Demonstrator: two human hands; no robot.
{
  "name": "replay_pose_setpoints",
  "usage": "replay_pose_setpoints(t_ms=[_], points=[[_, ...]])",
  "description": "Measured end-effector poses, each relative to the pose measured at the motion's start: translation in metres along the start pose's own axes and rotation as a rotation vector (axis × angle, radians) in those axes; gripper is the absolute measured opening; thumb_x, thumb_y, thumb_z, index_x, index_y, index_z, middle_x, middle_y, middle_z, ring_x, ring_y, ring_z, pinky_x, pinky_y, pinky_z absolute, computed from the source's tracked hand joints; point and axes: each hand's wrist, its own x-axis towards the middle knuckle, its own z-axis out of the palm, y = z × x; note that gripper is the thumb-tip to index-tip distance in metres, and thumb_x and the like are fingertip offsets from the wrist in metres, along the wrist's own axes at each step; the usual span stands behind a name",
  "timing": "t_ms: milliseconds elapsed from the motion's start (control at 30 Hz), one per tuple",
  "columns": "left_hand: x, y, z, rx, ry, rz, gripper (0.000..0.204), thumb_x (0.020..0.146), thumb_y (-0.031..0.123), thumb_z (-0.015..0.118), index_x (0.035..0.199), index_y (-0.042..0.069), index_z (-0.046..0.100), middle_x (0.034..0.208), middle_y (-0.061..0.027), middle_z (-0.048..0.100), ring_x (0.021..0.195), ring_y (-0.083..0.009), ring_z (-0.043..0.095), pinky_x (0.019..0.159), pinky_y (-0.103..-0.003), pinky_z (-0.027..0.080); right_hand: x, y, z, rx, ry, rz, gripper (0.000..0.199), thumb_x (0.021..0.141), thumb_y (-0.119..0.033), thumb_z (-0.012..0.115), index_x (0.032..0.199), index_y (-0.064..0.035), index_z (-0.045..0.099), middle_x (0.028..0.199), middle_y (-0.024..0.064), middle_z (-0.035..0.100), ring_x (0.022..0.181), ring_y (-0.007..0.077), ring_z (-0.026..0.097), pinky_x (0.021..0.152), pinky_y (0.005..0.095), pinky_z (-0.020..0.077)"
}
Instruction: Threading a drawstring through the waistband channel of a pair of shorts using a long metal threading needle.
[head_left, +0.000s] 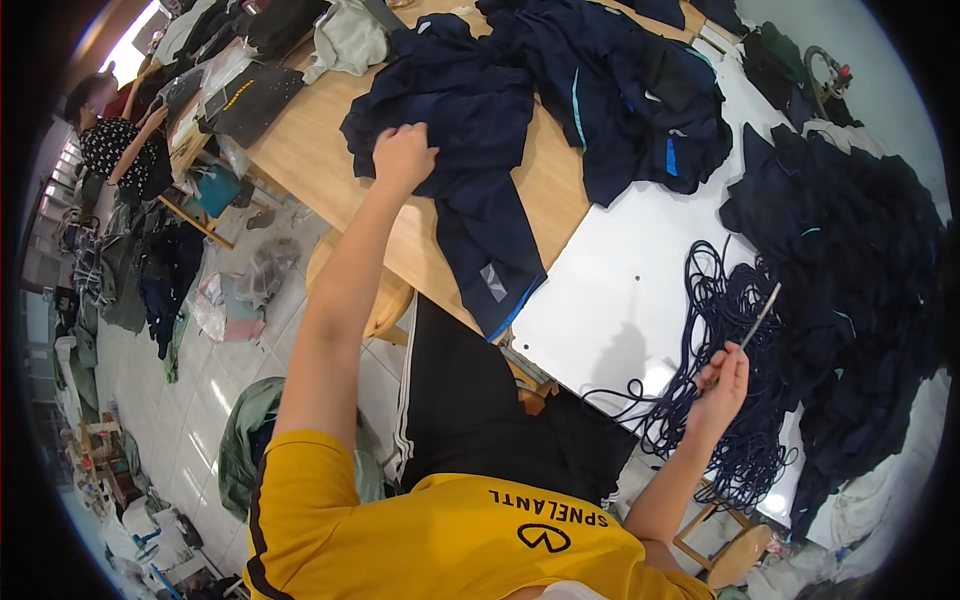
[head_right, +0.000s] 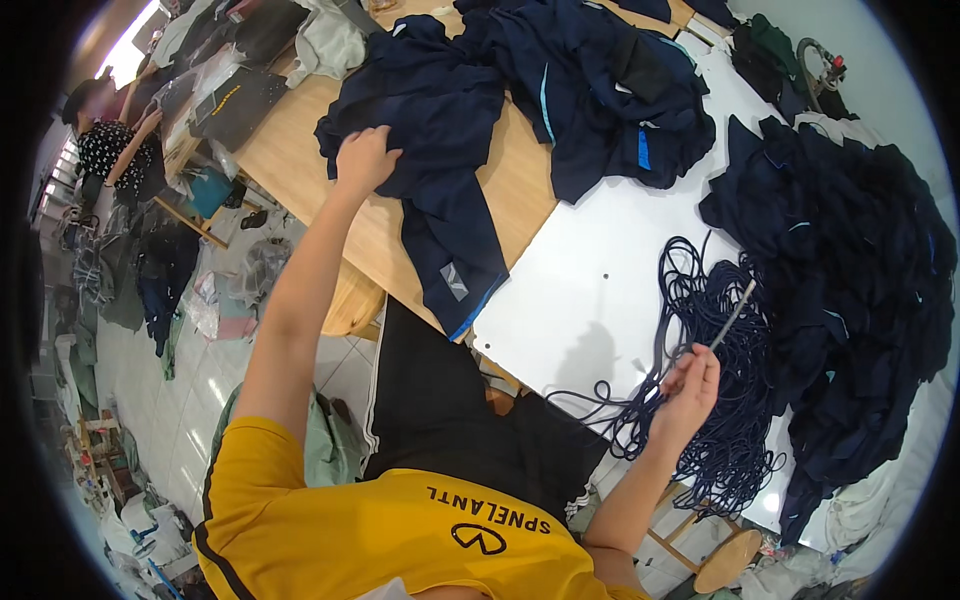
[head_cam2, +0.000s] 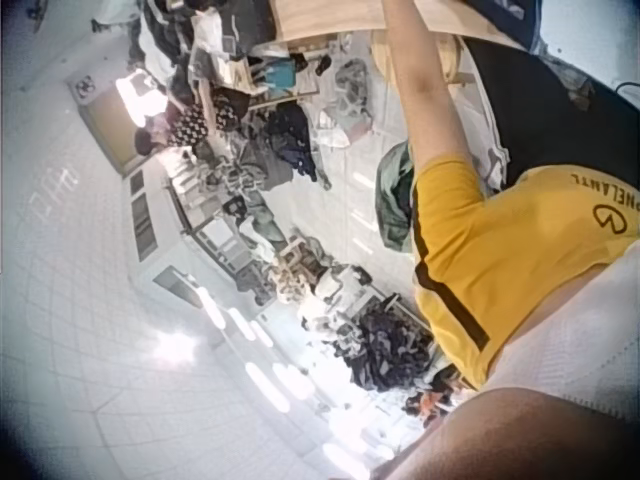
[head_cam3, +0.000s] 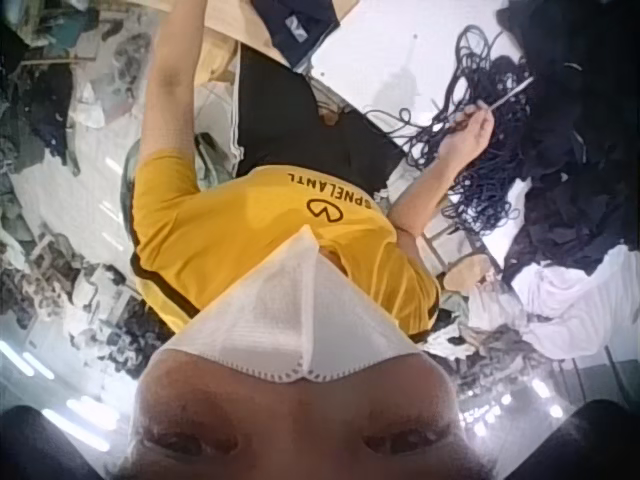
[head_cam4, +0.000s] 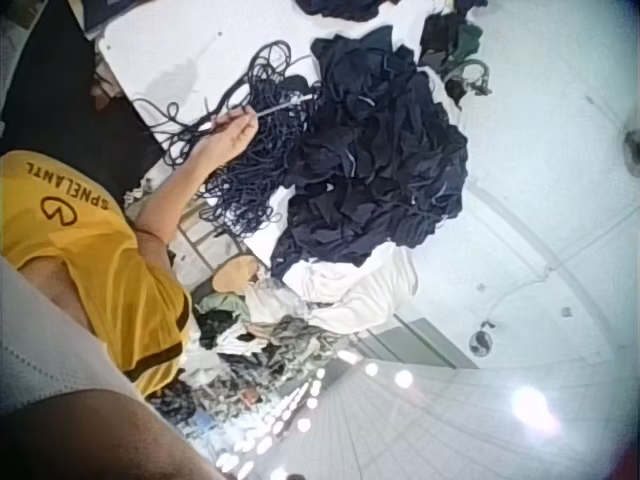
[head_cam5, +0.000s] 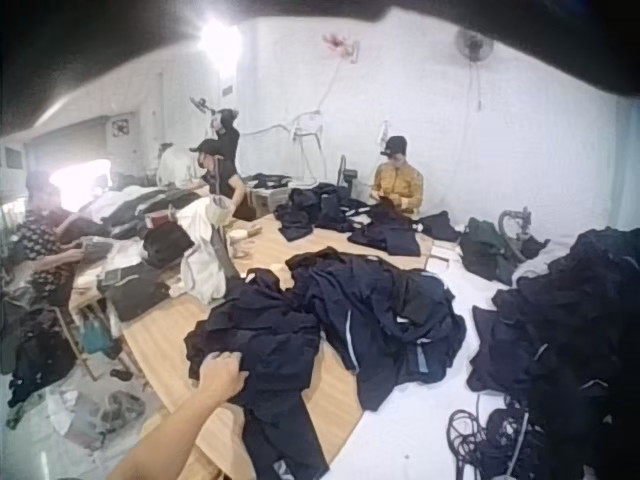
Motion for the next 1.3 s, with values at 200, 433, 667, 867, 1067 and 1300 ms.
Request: replay_pose_setpoints(t_ms=[200,433,667,867,1067,1300], points=[[-0.082,0.140,-0.072,-0.655,-0.231,0.485,0.020,0.077,0.018,0.057,0.092,0.008,0.067,0.085,-0.0129,0.066,0.080,-0.0316,0.065,0.069,-0.042,0.052,0.002,0.015,-0.018,0.054,0.065,0.094,0.022,0.100,-0.032,0.044,0.100,-0.0110,0.050,0.080,0.0003,0.057,0.051,0.0048,0.036,0.042,0.0190,0.0248],[-0.208,0.189,-0.058,-1.095,-0.692,0.480,0.034,0.089,0.020,0.058,0.115,-0.002,0.058,0.100,-0.0168,0.059,0.092,-0.0347,0.060,0.077,-0.039,0.050,-0.004,0.058,0.055,-0.393,-0.430,-0.103,0.059,0.078,-0.015,0.074,0.118,-0.0032,0.032,0.138,0.0182,0.039,0.122,0.0323,0.046,0.098,0.0471,0.0396],[-0.160,0.166,-0.033,-0.684,0.117,0.273,0.039,0.071,0.014,0.074,0.108,0.009,0.062,0.102,-0.0076,0.055,0.095,-0.0291,0.052,0.080,-0.037,0.043,-0.002,0.104,0.084,-0.628,-0.380,-0.243,0.047,0.079,-0.017,0.072,0.105,0.0006,0.037,0.101,0.0161,0.051,0.098,0.0304,0.058,0.085,0.0350,0.0448],[-0.140,0.126,0.019,-0.999,-0.383,-0.019,0.020,0.083,0.023,0.066,0.089,0.004,0.068,0.080,-0.0072,0.065,0.070,-0.0220,0.062,0.067,-0.032,0.048,0.003,0.105,0.085,-0.334,-0.353,0.032,0.026,0.084,-0.006,0.063,0.086,-0.0085,0.038,0.075,0.0005,0.037,0.067,0.0097,0.037,0.062,0.0240,0.0349],[-0.141,0.117,0.030,-1.196,-0.523,-0.130,0.023,0.089,0.023,0.061,0.095,0.001,0.064,0.078,-0.0047,0.065,0.070,-0.0107,0.057,0.066,-0.024,0.044,0.002,0.074,0.070,0.039,-0.335,0.413,0.022,0.094,-0.019,0.057,0.090,-0.0114,0.036,0.100,0.0103,0.060,0.084,0.0141,0.055,0.076,0.0284,0.0454],[-0.150,0.121,0.023,-1.481,-0.601,-0.321,0.018,0.095,0.019,0.055,0.095,0.001,0.060,0.083,0.0037,0.058,0.079,-0.0038,0.051,0.073,-0.019,0.040,-0.035,0.066,0.040,-0.102,-0.298,0.472,0.038,0.098,-0.043,0.044,0.102,-0.0057,0.039,0.112,0.0191,0.060,0.092,0.0241,0.062,0.079,0.0387,0.0514]])
